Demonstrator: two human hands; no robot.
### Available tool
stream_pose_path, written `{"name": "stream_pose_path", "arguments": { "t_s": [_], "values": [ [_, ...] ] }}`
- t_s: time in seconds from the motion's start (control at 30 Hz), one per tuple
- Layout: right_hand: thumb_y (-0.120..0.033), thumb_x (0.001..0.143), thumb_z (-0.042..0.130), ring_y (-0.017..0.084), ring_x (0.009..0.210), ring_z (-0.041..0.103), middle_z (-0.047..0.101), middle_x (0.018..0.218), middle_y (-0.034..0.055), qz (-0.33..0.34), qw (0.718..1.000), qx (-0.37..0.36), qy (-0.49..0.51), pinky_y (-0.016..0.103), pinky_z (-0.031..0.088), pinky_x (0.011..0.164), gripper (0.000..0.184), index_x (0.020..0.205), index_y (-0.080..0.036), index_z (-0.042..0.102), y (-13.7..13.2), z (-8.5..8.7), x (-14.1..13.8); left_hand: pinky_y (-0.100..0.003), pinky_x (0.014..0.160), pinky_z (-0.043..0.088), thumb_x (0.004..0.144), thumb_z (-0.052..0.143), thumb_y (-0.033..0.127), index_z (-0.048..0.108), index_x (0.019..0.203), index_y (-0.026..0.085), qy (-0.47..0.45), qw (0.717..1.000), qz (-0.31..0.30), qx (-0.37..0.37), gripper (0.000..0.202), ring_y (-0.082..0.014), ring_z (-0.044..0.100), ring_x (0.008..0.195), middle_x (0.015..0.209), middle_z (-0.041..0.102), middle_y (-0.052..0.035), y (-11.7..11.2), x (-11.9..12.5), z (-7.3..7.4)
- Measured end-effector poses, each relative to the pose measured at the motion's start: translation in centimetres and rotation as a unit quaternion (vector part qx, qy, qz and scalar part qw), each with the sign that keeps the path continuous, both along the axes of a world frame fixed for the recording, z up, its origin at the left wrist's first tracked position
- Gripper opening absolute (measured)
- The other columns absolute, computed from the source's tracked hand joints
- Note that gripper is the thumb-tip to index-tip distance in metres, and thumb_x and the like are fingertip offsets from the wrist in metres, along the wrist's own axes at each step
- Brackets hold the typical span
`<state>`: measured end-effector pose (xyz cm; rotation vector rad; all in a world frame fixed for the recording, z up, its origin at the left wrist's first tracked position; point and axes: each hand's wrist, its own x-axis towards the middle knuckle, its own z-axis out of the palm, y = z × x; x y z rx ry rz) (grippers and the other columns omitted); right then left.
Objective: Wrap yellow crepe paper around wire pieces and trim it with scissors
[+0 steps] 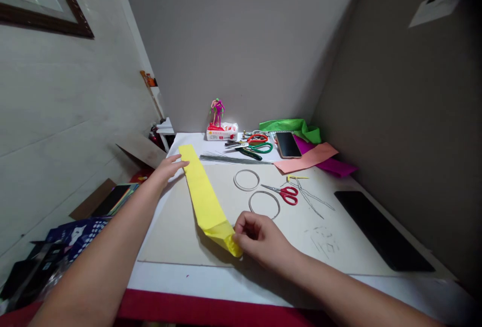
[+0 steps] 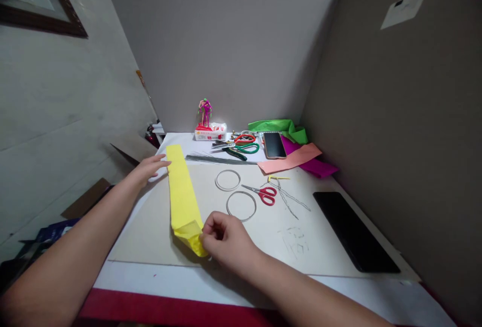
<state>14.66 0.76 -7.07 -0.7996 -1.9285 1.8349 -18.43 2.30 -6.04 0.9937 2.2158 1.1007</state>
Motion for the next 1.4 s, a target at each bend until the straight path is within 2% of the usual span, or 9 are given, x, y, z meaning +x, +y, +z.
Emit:
{"name": "stream_pose_path", "arguments": {
  "t_s": [0.17,0.27,0.47,0.6,0.8,1.0,1.13,1.27,1.4],
  "values": [
    [-0.013,0.071,0.056,0.008,0.053,0.042,0.049,0.060,-0.0042,-0.021,1.000,0.015,0.014,0.020,0.032,0.049,0.007,0.069,-0.017,0.050,0.5,-0.1,0.1,-0.043,0.114,0.015,0.066,0.076,0.049,0.067,0.114,0.035,0.121,0.959,-0.255,-0.030,0.051,-0.0305,0.022,0.139,0.147,0.041,-0.0013,-1.6,4.0,3.5],
    [-0.014,0.071,0.055,0.008,0.054,0.042,0.049,0.060,-0.0041,-0.027,0.999,0.020,0.019,0.020,0.033,0.050,0.007,0.069,-0.017,0.049,0.6,0.0,0.1,-0.044,0.112,0.019,0.053,0.083,0.048,0.072,0.100,0.040,0.135,0.900,-0.404,-0.091,0.049,-0.0313,0.030,0.136,0.139,0.052,0.0024,-3.0,6.8,5.1],
    [-0.015,0.071,0.055,0.009,0.054,0.043,0.049,0.060,-0.0040,-0.026,0.999,0.031,0.018,0.021,0.033,0.050,0.007,0.068,-0.018,0.049,0.5,0.0,0.3,-0.045,0.108,0.023,0.072,0.071,0.044,0.074,0.099,0.038,0.239,0.786,-0.545,-0.165,0.028,-0.0310,0.036,0.131,0.137,0.053,0.0010,-4.5,10.7,6.8],
    [-0.017,0.074,0.055,0.009,0.054,0.042,0.048,0.060,-0.0040,-0.022,0.998,0.052,0.017,0.021,0.033,0.051,0.008,0.069,-0.018,0.049,0.5,0.6,0.6,-0.038,0.105,0.028,0.075,0.066,0.028,0.078,0.081,0.036,0.225,0.800,-0.542,-0.126,0.015,-0.0280,0.050,0.120,0.119,0.067,0.0023,-4.4,12.2,7.2],
    [-0.029,0.076,0.066,0.011,0.058,0.044,0.050,0.070,-0.0050,-0.023,0.988,0.149,0.032,0.022,0.034,0.054,0.030,0.095,-0.022,0.044,0.4,1.5,1.0,-0.027,0.073,0.047,0.068,0.062,0.022,0.078,0.079,0.030,0.268,0.813,-0.504,-0.115,0.020,-0.0210,0.067,0.076,0.083,0.076,-0.0007,-3.5,14.9,7.5],
    [-0.012,0.079,0.047,0.011,0.052,0.040,0.044,0.060,-0.0072,-0.074,0.959,0.273,0.001,0.022,0.029,0.051,0.017,0.091,-0.023,0.042,1.6,1.0,1.3,-0.048,0.098,0.028,0.074,0.055,0.025,0.072,0.062,0.021,0.436,0.845,-0.287,-0.117,0.021,-0.0324,0.064,0.083,0.070,0.070,-0.0121,-1.8,15.4,8.0],
    [-0.007,0.072,0.047,0.013,0.059,0.045,0.052,0.062,-0.0032,-0.083,0.954,0.287,-0.017,0.024,0.031,0.058,0.017,0.078,-0.021,0.055,2.9,1.2,1.7,-0.056,0.101,0.014,0.076,0.049,0.022,0.070,0.065,0.017,0.488,0.850,-0.138,-0.142,0.025,-0.0351,0.064,0.083,0.072,0.069,-0.0140,-1.4,13.3,6.6],
    [-0.008,0.070,0.047,0.016,0.066,0.054,0.063,0.068,0.0008,-0.096,0.961,0.258,-0.027,0.027,0.037,0.065,0.022,0.072,-0.020,0.065,3.9,1.0,1.8,-0.049,0.092,0.032,0.075,0.058,0.023,0.066,0.061,0.017,0.469,0.854,-0.130,-0.186,0.017,-0.0296,0.064,0.076,0.069,0.068,-0.0108,-1.8,11.3,4.5],
    [-0.013,0.069,0.048,0.018,0.067,0.058,0.066,0.070,0.0025,-0.143,0.975,0.167,-0.026,0.029,0.043,0.064,0.022,0.072,-0.019,0.069,4.7,0.8,1.6,-0.048,0.096,0.036,0.087,0.056,0.039,0.066,0.083,0.015,0.458,0.854,-0.109,-0.220,0.026,-0.0224,0.062,0.089,0.084,0.068,-0.0049,-1.8,10.1,3.1]
  ]
}}
